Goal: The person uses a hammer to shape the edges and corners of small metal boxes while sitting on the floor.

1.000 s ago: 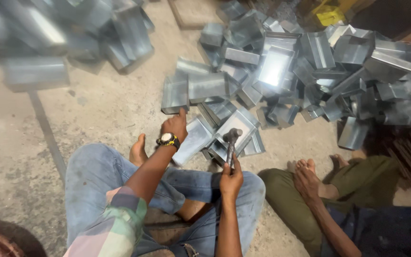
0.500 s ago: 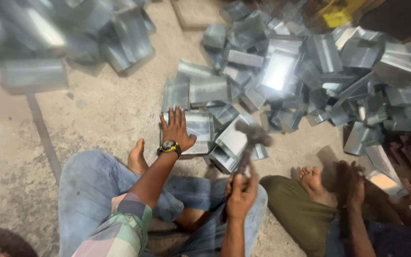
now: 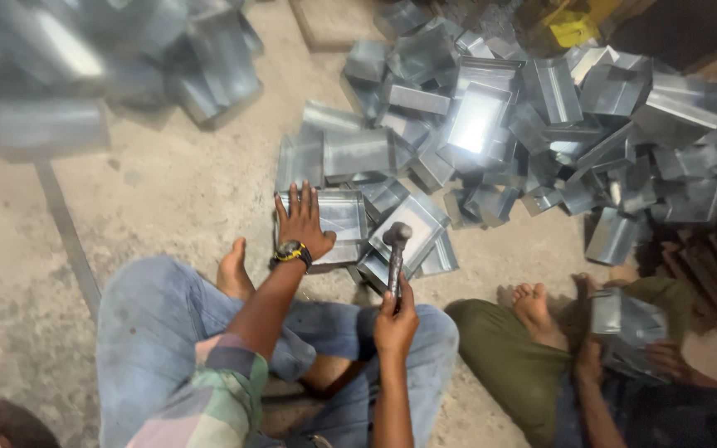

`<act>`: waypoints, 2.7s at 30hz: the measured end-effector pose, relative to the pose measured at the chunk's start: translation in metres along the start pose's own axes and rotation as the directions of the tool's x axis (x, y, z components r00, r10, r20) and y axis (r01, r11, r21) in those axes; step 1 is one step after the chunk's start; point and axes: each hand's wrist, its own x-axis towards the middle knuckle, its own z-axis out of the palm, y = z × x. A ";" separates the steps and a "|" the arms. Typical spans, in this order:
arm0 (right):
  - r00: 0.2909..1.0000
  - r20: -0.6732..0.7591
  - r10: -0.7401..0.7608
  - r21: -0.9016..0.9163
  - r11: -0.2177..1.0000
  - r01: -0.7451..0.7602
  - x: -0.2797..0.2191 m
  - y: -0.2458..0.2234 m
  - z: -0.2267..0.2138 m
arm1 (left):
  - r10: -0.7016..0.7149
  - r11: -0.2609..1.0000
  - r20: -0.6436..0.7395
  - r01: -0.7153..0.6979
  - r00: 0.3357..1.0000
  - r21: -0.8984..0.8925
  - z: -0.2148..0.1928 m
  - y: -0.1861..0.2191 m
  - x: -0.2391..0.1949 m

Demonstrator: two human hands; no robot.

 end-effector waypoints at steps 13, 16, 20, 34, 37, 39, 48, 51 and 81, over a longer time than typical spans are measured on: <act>0.996 0.084 0.020 0.599 0.798 -0.066 -0.012 -0.052 -0.012 | 0.021 0.999 0.005 -0.021 1.000 -0.036 -0.005 -0.002 -0.090; 0.964 0.209 0.163 -0.034 0.987 -0.159 -0.006 -0.035 0.006 | 0.021 0.998 -0.029 -0.022 0.999 -0.059 -0.006 0.003 -0.093; 0.996 0.054 -0.077 0.047 0.996 0.074 0.000 -0.016 0.005 | -0.039 0.999 -0.024 0.039 0.999 -0.036 0.007 0.004 -0.063; 0.961 0.218 0.171 0.585 0.765 -0.269 -0.002 -0.014 -0.017 | 0.414 0.907 -0.279 -0.368 0.866 0.205 -0.017 -0.016 -0.016; 0.979 0.191 0.070 0.656 0.732 -0.181 -0.006 -0.040 -0.030 | 0.374 0.925 -0.213 -0.378 0.903 0.019 -0.057 -0.008 -0.041; 0.995 0.094 -0.039 0.730 0.682 -0.043 -0.009 -0.052 -0.039 | 0.345 0.937 -0.204 -0.349 0.916 0.014 -0.073 -0.005 -0.042; 0.973 0.170 -0.158 0.345 0.934 0.092 -0.007 -0.015 -0.004 | 0.326 0.945 -0.232 -0.325 0.917 0.046 -0.049 -0.005 -0.040; 0.967 0.239 0.086 0.358 0.918 -0.170 -0.002 -0.015 -0.011 | 0.279 0.960 -0.300 -0.267 0.912 0.081 -0.041 -0.006 -0.032; 0.943 0.332 -0.023 -0.313 0.940 0.133 0.089 -0.148 -0.100 | -0.166 0.870 -0.555 -0.145 0.815 -0.472 0.058 0.024 -0.052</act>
